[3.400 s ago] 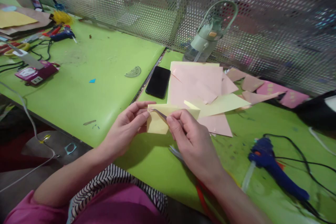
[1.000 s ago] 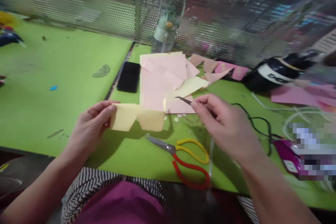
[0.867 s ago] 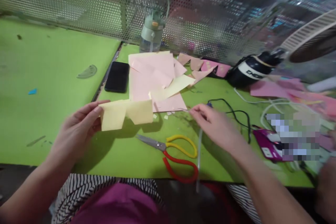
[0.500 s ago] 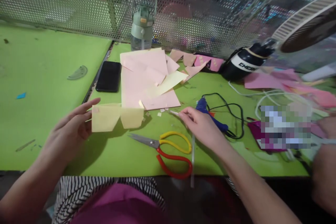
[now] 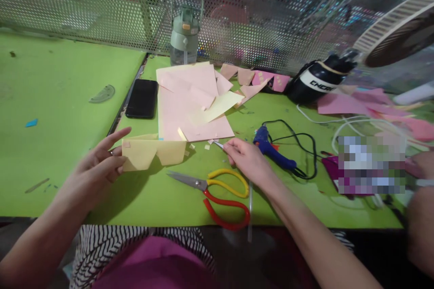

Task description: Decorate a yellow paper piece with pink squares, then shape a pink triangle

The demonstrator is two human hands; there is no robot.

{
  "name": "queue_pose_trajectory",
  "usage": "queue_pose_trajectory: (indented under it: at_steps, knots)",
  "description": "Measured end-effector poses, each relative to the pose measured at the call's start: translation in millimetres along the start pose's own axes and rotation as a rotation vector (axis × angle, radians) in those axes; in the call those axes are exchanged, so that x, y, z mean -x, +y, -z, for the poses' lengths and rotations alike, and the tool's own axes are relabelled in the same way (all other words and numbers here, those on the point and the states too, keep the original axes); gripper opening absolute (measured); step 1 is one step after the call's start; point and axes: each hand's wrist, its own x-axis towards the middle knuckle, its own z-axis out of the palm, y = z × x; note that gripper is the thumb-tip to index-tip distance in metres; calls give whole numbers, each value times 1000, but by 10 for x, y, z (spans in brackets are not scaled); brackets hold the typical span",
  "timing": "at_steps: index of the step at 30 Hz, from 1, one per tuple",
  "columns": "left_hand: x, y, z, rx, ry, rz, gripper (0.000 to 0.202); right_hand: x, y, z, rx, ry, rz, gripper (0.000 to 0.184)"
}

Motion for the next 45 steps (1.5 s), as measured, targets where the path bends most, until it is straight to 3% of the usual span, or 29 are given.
queue_pose_trajectory:
  at_steps: [6,10,16,34,45]
  knots:
    - [43,27,-76,66,73,11,67,298,-201,-2,-108,-11,163,39]
    - [37,8,-134,186,2,32,70,448,-547,-234,-129,-122,222,37]
    - [50,-35,-165,237,-22,73,64,318,-883,-530,-79,-140,385,36]
    - [13,-74,-192,326,-134,-50,71,253,-925,-657,-87,-163,367,37]
    - [-5,-125,-149,216,-81,-117,67,380,-958,-596,-109,-66,347,31]
